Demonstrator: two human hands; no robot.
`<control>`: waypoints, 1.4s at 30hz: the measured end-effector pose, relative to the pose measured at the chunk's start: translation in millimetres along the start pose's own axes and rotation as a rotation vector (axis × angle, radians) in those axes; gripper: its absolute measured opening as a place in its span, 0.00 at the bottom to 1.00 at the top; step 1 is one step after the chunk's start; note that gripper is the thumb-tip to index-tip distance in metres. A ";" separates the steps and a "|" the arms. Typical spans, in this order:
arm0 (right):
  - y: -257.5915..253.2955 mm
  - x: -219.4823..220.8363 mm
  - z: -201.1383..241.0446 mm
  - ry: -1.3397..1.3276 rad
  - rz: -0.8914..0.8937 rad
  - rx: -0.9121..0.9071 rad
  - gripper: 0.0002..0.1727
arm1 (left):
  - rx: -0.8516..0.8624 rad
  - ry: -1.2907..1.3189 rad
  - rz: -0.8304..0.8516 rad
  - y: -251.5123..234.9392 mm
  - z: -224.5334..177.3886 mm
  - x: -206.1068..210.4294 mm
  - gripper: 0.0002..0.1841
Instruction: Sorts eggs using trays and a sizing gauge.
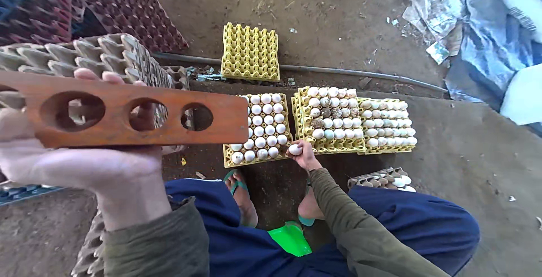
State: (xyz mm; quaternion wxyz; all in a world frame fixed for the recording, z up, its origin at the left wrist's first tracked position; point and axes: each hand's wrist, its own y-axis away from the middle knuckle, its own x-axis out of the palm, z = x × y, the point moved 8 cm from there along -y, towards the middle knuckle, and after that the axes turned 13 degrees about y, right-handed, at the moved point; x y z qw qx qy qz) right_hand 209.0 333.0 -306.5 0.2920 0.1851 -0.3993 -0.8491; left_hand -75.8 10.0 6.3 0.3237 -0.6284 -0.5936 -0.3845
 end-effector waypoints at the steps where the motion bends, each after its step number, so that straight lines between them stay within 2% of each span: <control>1: -4.4 1.2 4.4 0.123 -0.012 -0.011 0.13 | 0.005 0.028 -0.016 -2.3 2.4 2.7 0.35; 2: -7.6 5.4 12.9 0.356 -0.018 -0.080 0.11 | 0.013 0.052 -0.033 -4.4 4.3 5.0 0.34; 3: -9.6 13.3 23.5 0.635 -0.001 -0.176 0.16 | 0.026 0.052 -0.050 -5.4 5.5 7.1 0.32; 5: -15.0 34.0 35.5 1.113 0.029 -0.321 0.34 | 0.059 0.008 -0.083 -6.1 6.3 11.3 0.29; 6: -19.5 41.4 37.0 1.262 0.035 -0.350 0.38 | 0.064 -0.003 -0.078 -7.2 7.0 12.1 0.30; 10: -26.7 59.8 47.9 1.530 0.079 -0.402 0.28 | 0.034 0.022 -0.034 -13.2 9.8 12.9 0.34; 14: -21.4 73.4 49.4 1.726 0.188 -0.428 0.35 | 0.017 0.120 -0.025 -16.0 11.5 14.6 0.35; 17: -19.9 71.7 43.8 1.769 0.149 -0.475 0.33 | 0.024 0.122 -0.006 -18.3 11.4 15.3 0.36; 21: -24.0 60.4 44.9 1.655 0.110 -0.487 0.31 | 0.046 0.075 -0.032 -20.3 8.2 12.1 0.34; 25: -19.7 33.0 67.9 1.204 0.056 -0.398 0.37 | 0.022 0.104 -0.040 -23.9 8.1 10.5 0.32; 27: -20.4 27.8 77.5 1.093 0.050 -0.332 0.37 | 0.017 0.111 -0.039 -25.2 8.3 10.2 0.31; 32: -41.0 42.6 95.2 1.422 -0.043 -0.352 0.30 | -0.019 0.118 -0.065 -19.6 13.5 17.8 0.33; 35: -46.3 56.7 90.1 1.566 -0.053 -0.339 0.39 | -0.006 0.118 -0.040 -17.2 11.8 24.1 0.30; 37: -45.4 62.8 87.1 1.584 -0.069 -0.365 0.42 | -0.008 0.080 -0.063 -18.0 12.8 21.9 0.30; 42: -46.3 63.0 89.2 1.545 -0.084 -0.404 0.38 | -0.071 0.041 -0.100 -26.8 25.4 6.9 0.31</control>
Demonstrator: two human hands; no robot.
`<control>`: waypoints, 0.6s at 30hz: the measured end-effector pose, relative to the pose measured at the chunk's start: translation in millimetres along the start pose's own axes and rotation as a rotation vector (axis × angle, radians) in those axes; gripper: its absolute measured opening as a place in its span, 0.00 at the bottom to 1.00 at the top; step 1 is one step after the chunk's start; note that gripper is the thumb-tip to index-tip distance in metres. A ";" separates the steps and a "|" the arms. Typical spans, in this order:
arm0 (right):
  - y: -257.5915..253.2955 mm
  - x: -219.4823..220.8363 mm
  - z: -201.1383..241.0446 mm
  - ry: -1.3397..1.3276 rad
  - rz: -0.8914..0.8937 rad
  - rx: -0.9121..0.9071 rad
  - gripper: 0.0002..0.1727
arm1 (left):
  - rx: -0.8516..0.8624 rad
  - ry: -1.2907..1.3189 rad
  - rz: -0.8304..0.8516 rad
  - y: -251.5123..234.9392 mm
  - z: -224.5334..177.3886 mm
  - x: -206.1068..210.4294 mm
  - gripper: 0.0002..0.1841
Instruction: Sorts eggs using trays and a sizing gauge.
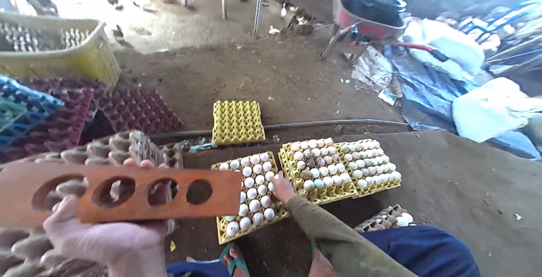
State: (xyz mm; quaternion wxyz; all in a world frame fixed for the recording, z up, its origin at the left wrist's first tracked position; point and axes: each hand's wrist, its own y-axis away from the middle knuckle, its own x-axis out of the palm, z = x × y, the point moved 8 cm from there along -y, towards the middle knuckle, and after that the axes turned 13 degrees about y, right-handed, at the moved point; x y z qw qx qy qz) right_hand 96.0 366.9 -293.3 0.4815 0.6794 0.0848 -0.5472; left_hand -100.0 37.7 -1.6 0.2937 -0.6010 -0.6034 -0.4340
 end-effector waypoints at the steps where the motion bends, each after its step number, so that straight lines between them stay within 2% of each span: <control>1: -0.7 1.4 0.4 -0.017 0.001 -0.009 0.38 | -0.019 0.010 0.013 -2.7 1.5 -2.7 0.33; 4: 9.7 4.6 -5.9 -0.117 -0.039 -0.014 0.39 | -0.094 0.021 0.109 -8.9 11.3 -5.5 0.39; 6: 18.6 -1.2 -13.2 -0.262 -0.135 0.008 0.36 | -0.106 0.019 0.125 -6.5 15.8 0.6 0.35; 10: 53.6 -44.3 -23.6 -0.821 -0.249 0.060 0.38 | -0.194 -0.021 0.232 0.6 28.0 16.9 0.37; 13: 98.9 -104.0 -16.3 -1.266 -0.229 -0.094 0.34 | -0.221 -0.103 0.333 20.5 42.3 37.9 0.40; 15: 134.6 -153.0 -6.4 -1.412 -0.183 -0.254 0.28 | -0.302 -0.107 0.318 38.8 59.6 51.6 0.44; 18: 184.7 -208.5 9.1 -1.511 -0.090 -0.423 0.26 | -0.445 -0.102 0.259 64.5 91.8 64.1 0.51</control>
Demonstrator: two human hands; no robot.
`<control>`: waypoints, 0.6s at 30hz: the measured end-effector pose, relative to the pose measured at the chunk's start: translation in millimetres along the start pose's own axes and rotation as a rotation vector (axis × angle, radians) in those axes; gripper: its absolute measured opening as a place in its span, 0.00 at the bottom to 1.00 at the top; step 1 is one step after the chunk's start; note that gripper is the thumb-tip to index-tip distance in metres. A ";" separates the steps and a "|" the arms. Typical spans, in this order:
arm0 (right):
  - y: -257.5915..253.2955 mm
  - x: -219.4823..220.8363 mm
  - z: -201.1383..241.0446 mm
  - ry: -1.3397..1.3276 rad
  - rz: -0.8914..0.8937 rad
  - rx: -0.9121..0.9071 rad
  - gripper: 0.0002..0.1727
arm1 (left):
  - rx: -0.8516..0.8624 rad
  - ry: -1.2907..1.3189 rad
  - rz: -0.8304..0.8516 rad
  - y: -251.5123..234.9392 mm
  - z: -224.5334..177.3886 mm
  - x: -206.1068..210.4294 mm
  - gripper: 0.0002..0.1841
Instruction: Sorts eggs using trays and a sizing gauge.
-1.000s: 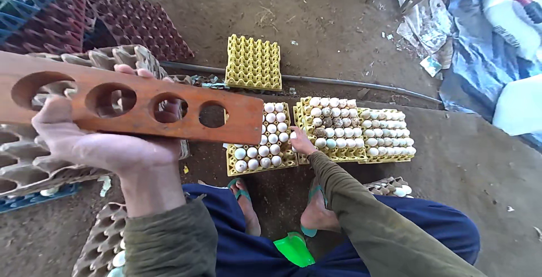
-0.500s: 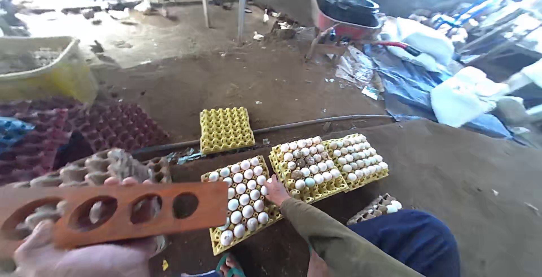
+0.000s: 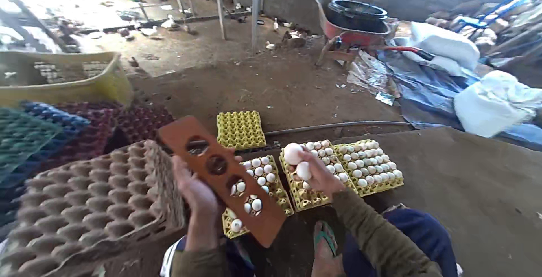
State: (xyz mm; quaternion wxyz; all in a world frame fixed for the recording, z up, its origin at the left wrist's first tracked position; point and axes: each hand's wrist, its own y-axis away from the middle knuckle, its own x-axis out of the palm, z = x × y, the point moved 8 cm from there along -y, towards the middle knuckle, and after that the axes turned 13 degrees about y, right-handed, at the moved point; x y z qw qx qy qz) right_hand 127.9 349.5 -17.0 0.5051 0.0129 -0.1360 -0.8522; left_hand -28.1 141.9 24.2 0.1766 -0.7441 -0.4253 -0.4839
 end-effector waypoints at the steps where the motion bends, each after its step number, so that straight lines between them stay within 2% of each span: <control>1: 9.4 7.6 16.0 0.002 0.037 -0.015 0.28 | -0.022 0.000 -0.009 1.6 12.3 2.6 0.51; 4: 30.7 23.4 52.5 0.172 0.072 -0.123 0.28 | -0.077 -0.006 -0.008 7.0 43.7 11.6 0.50; 8: 47.3 24.6 83.8 0.715 -0.076 -0.229 0.31 | -0.121 -0.096 -0.019 16.5 71.8 25.9 0.45; 10: 51.8 25.5 90.7 0.901 -0.129 -0.287 0.30 | -0.133 -0.106 -0.013 18.4 83.5 28.9 0.44; 14: 56.7 32.7 93.0 1.090 -0.192 -0.381 0.29 | -0.161 -0.077 0.015 20.2 98.9 36.5 0.42; 18: 59.6 38.0 88.2 1.167 -0.236 -0.455 0.28 | -0.184 -0.094 0.091 19.5 111.0 42.2 0.43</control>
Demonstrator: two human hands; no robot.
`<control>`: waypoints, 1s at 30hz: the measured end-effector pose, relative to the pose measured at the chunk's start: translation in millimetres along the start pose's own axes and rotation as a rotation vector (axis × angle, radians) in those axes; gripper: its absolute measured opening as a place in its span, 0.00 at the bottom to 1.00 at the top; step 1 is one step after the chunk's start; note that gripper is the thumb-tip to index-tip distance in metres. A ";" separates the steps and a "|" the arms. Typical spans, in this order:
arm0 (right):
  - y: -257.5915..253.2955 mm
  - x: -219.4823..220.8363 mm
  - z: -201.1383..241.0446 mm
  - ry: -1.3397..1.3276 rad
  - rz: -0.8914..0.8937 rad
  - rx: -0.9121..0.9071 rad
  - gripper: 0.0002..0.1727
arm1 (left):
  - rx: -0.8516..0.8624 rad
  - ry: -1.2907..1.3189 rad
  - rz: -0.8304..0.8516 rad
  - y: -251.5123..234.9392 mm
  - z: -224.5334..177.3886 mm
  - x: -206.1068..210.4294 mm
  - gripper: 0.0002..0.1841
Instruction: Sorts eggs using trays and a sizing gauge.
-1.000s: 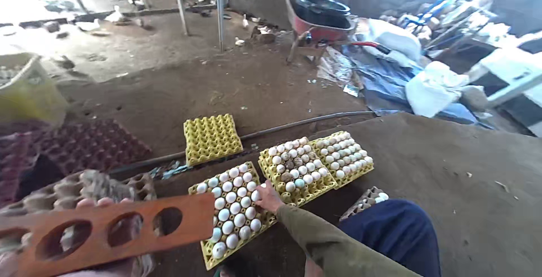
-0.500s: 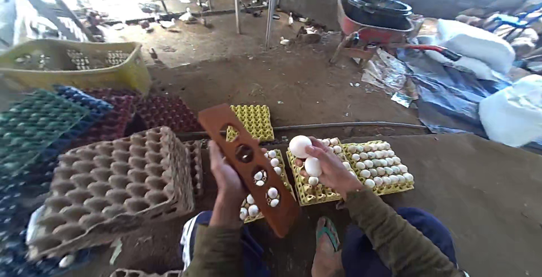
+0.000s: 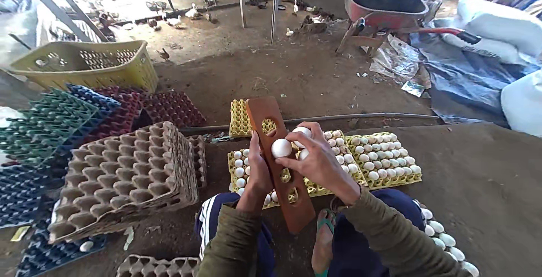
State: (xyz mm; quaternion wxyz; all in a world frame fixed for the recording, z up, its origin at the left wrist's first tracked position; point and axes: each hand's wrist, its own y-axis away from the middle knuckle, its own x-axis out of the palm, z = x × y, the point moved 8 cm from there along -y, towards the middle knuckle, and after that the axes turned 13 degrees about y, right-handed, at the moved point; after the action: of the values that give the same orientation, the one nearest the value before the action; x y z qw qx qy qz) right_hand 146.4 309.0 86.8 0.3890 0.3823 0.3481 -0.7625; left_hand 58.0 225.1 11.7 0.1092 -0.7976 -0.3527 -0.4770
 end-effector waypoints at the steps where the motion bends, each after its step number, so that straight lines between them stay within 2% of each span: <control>1: 1.1 1.5 0.8 0.006 -0.016 -0.024 0.27 | -0.006 0.003 0.005 -0.6 2.0 0.2 0.43; 5: 2.5 4.7 -1.4 0.022 -0.036 -0.108 0.25 | -0.034 0.073 0.027 -2.8 3.9 -0.5 0.45; 8: 0.9 1.5 -4.0 0.008 -0.047 -0.141 0.19 | -0.057 0.138 0.030 -2.9 2.4 1.8 0.45; 14: -1.2 -1.3 -5.3 -0.011 -0.055 -0.137 0.29 | -0.110 0.205 0.177 -4.6 1.3 4.8 0.47; 20: 5.1 1.5 -3.3 0.009 -0.066 -0.154 0.29 | -0.124 0.178 0.238 -1.3 2.4 3.4 0.42; 22: 7.7 0.2 -2.2 0.000 -0.105 -0.174 0.28 | -0.094 0.136 0.211 -0.4 1.6 3.5 0.42; 25: 10.8 -7.5 -2.8 -0.102 -0.141 -0.198 0.26 | -0.024 0.104 0.082 -1.9 -2.2 2.4 0.44; 28: 13.1 -9.5 -2.2 -0.135 -0.041 -0.207 0.26 | 0.040 0.140 -0.034 -5.6 -6.8 -7.9 0.45; 30: 14.1 -3.3 -2.6 -0.110 0.002 -0.218 0.27 | 0.067 0.176 -0.049 -8.5 -9.3 -12.4 0.46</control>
State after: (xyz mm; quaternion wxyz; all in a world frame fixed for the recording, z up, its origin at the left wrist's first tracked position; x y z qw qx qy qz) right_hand 160.7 305.8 85.1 0.4476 0.2959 0.4065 -0.7395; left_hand 42.3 220.9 4.8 0.1548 -0.7396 -0.3767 -0.5359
